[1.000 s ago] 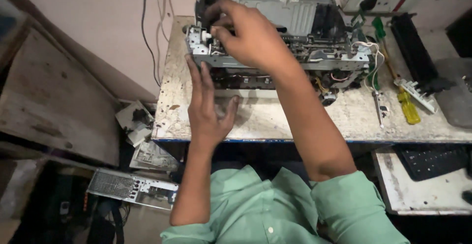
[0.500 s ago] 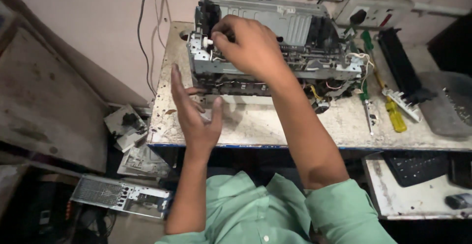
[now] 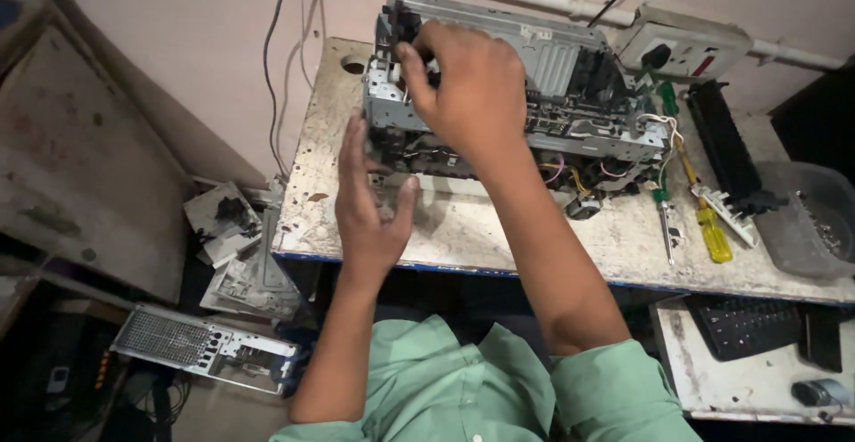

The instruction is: The person removes a toner cartridge from a disassembled printer, rotates it, and manipulates internal components with both hands. The person then reinserts the cartridge into the printer chassis and adjusts its position.

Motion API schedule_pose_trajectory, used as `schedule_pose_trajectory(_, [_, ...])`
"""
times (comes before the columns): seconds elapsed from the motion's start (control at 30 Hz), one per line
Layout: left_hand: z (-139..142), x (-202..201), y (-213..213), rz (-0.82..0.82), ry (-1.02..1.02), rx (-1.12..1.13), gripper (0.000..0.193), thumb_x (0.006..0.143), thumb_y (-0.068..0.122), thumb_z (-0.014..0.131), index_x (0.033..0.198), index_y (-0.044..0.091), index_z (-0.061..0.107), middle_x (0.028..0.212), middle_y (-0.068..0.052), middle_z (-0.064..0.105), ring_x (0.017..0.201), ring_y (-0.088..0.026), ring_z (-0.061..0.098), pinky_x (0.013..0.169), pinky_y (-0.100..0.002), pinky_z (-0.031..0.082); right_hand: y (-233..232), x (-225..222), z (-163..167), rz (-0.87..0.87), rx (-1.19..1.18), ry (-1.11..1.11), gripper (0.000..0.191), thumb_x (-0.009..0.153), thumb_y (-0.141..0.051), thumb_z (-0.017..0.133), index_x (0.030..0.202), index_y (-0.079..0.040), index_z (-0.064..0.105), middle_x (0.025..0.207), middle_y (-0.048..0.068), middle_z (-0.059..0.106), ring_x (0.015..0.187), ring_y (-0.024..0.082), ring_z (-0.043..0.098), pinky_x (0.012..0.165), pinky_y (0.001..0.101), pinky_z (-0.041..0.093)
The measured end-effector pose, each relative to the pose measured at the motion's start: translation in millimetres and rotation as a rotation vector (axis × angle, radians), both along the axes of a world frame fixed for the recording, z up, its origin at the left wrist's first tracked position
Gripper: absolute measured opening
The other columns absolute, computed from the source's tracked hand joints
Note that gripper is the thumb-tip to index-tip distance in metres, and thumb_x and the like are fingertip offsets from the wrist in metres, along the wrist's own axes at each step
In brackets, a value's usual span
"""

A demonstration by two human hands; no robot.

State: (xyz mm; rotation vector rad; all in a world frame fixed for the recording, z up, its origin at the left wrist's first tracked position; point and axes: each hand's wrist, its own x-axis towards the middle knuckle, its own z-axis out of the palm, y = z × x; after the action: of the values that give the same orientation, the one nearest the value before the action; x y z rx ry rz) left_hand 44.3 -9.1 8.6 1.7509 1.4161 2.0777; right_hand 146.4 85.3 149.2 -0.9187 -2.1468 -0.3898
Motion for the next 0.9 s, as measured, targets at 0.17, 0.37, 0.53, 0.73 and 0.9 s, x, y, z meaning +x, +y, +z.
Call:
schedule_pose_trajectory(0.17, [0.9,0.2,0.0,0.068,0.138,-0.041,0.082,0.091,0.012,0.073,0.161,0.005,0.032,0.167,-0.022,0.035,0.154,-0.042,0.041,0.124,-0.046,0.043,-6.4,8.1,-11.5,0.187,0.253,0.05,0.025,0.106,-0.029,0.068,0.092,-0.008,0.067,0.085,0.009,0.071,0.076,0.029,0.067,0.069,0.0428,0.049])
schedule_pose_trajectory(0.37, [2.2,-0.6,1.2,0.075,0.197,-0.058,0.08,0.095,0.019,0.076,0.161,0.005,0.033,0.168,-0.023,0.03,0.154,-0.042,0.039,0.115,-0.043,0.051,-3.7,53.9,-20.9,0.327,0.612,0.015,0.028,0.105,-0.035,0.068,0.089,-0.012,0.066,0.091,0.005,0.072,0.083,0.023,0.069,0.078,0.0398,0.049])
schedule_pose_trajectory(0.53, [3.3,0.5,1.3,0.045,0.148,-0.072,0.078,0.097,0.017,0.073,0.162,0.004,0.031,0.169,-0.022,0.029,0.154,-0.04,0.042,0.101,-0.035,0.059,-20.8,97.6,-19.3,-0.051,0.374,-0.173,0.051,0.103,-0.063,0.066,0.107,-0.012,0.07,0.111,0.004,0.072,0.103,0.022,0.066,0.095,0.0433,0.042])
schedule_pose_trajectory(0.73, [2.3,2.3,1.1,-0.016,-0.109,-0.171,0.089,0.09,0.015,0.074,0.16,0.0,0.021,0.165,-0.02,0.037,0.099,-0.023,0.064,0.068,-0.029,0.051,-25.8,103.0,-4.6,-0.163,0.095,-0.219,0.066,0.091,-0.068,0.071,0.119,-0.009,0.073,0.104,0.011,0.071,0.101,0.031,0.064,0.089,0.0459,0.043])
schedule_pose_trajectory(0.9, [-16.1,0.1,0.3,-0.019,-0.201,-0.053,0.081,0.095,0.007,0.072,0.161,0.001,0.026,0.157,-0.018,0.047,0.103,-0.018,0.061,0.074,-0.026,0.047,-28.4,115.2,4.0,0.022,0.073,-0.177,0.053,0.087,-0.047,0.077,0.118,-0.004,0.07,0.11,0.017,0.071,0.103,0.035,0.065,0.089,0.0459,0.045])
